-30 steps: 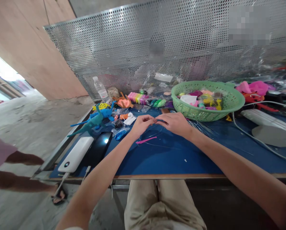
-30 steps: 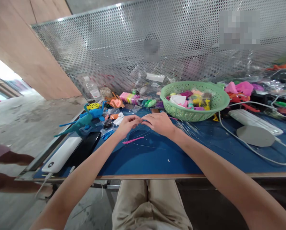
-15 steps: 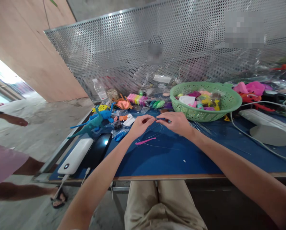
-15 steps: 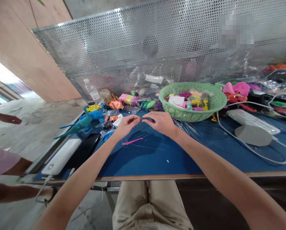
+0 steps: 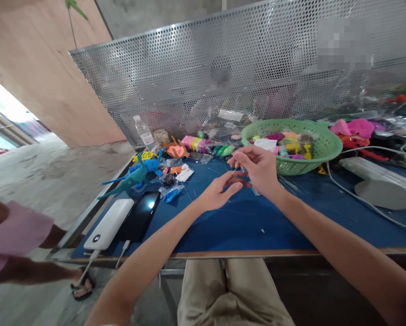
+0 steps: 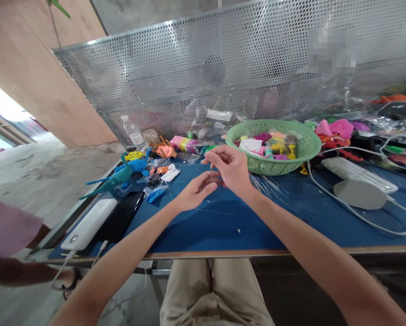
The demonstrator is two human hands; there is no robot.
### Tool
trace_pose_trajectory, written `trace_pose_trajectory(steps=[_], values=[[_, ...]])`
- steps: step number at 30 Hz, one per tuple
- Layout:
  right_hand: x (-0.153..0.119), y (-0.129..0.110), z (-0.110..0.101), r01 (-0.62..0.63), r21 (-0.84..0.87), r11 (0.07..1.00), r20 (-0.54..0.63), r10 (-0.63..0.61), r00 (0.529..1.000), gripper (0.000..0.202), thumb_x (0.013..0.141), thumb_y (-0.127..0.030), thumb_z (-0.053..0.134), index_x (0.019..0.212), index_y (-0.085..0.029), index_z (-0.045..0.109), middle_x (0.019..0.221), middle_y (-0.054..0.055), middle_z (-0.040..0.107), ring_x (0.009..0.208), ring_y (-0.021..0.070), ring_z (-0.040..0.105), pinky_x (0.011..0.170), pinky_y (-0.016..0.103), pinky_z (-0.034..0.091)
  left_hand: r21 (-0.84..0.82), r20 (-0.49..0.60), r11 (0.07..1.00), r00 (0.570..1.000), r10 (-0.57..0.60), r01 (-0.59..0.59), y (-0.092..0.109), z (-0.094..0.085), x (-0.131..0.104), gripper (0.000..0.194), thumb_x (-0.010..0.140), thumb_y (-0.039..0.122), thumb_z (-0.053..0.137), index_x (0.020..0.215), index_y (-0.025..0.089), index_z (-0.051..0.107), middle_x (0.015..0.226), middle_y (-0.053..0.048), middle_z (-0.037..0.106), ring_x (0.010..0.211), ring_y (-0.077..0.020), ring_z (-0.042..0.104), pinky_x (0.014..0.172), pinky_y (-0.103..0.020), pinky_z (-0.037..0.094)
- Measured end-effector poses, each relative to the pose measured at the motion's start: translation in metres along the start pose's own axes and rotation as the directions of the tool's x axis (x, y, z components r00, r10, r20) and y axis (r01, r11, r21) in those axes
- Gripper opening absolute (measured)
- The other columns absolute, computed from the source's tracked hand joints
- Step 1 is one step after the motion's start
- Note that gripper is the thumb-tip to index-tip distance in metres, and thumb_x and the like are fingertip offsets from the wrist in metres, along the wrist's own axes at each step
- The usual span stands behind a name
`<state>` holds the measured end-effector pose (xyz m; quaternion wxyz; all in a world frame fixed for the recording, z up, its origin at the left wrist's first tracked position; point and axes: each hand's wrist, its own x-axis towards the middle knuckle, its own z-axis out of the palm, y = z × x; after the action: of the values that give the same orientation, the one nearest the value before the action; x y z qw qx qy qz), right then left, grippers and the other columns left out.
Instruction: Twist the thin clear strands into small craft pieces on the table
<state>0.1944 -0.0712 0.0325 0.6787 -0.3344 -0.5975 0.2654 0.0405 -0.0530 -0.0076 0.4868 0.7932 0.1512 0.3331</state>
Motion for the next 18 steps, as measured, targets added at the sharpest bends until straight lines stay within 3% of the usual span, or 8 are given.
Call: trace_pose_trajectory(steps=[2, 4, 8, 12, 16, 18], values=[[0.006, 0.008, -0.006, -0.012, 0.053, 0.999, -0.026, 0.013, 1.000, 0.021, 0.087, -0.041, 0.071, 0.083, -0.021, 0.068, 0.076, 0.001, 0.073, 0.056, 0.0096, 0.060, 0.050, 0.022, 0.050, -0.043, 0.023, 0.995, 0.996, -0.087, 0.088, 0.006, -0.003, 0.000, 0.044, 0.101, 0.047, 0.045, 0.126, 0.013, 0.056, 0.083, -0.006, 0.069, 0.077, -0.0155, 0.068, 0.083, -0.032, 0.056], [0.010, 0.016, -0.015, -0.019, 0.053, 0.998, 0.013, 0.019, 1.000, 0.022, 0.089, -0.042, 0.069, 0.085, -0.021, 0.068, 0.078, 0.001, 0.073, 0.055, 0.0094, 0.060, 0.048, 0.022, 0.049, -0.081, 0.056, 0.982, 0.985, -0.165, 0.169, 0.013, -0.016, -0.002, 0.047, 0.102, 0.050, 0.039, 0.123, 0.013, 0.058, 0.065, 0.002, 0.058, 0.054, -0.0090, 0.058, 0.071, -0.029, 0.056], [0.013, 0.029, -0.034, 0.022, -0.202, 0.979, 0.238, 0.027, 0.971, 0.021, 0.091, -0.040, 0.066, 0.098, -0.022, 0.073, 0.078, 0.002, 0.075, 0.065, 0.0149, 0.068, 0.058, 0.028, 0.056, 0.161, 0.067, 0.946, 0.953, -0.295, 0.282, 0.019, -0.057, -0.009, 0.044, 0.099, 0.051, 0.047, 0.117, 0.014, 0.063, 0.062, 0.003, 0.058, 0.044, -0.0060, 0.052, 0.049, -0.019, 0.044], [0.012, 0.037, -0.043, 0.269, -0.434, 0.860, 0.519, -0.005, 0.855, 0.025, 0.095, -0.034, 0.060, 0.115, -0.025, 0.072, 0.095, 0.004, 0.078, 0.085, 0.0194, 0.074, 0.075, 0.031, 0.059, 0.277, 0.148, 0.885, 0.893, -0.425, 0.375, 0.013, -0.085, -0.013, 0.038, 0.094, 0.050, 0.056, 0.106, 0.015, 0.066, 0.067, 0.000, 0.066, 0.045, -0.0083, 0.058, 0.049, -0.020, 0.047], [0.012, 0.043, -0.044, 0.513, -0.448, 0.732, 0.675, -0.099, 0.731, 0.027, 0.101, -0.030, 0.051, 0.117, -0.023, 0.071, 0.095, 0.004, 0.079, 0.090, 0.0185, 0.073, 0.082, 0.029, 0.057, 0.271, 0.248, 0.845, 0.814, -0.525, 0.462, 0.008, -0.091, -0.015, 0.040, 0.091, 0.053, 0.060, 0.104, 0.016, 0.066, 0.072, -0.003, 0.070, 0.051, -0.0108, 0.063, 0.054, -0.023, 0.051], [0.012, 0.047, -0.043, 0.587, -0.421, 0.691, 0.717, -0.142, 0.682, 0.028, 0.102, -0.031, 0.049, 0.117, -0.021, 0.071, 0.096, 0.005, 0.078, 0.088, 0.0173, 0.073, 0.081, 0.028, 0.057, 0.314, 0.256, 0.825, 0.795, -0.550, 0.470, 0.011, -0.090, -0.015, 0.040, 0.089, 0.053, 0.062, 0.104, 0.017, 0.066, 0.079, -0.004, 0.073, 0.056, -0.0118, 0.066, 0.059, -0.024, 0.052]])
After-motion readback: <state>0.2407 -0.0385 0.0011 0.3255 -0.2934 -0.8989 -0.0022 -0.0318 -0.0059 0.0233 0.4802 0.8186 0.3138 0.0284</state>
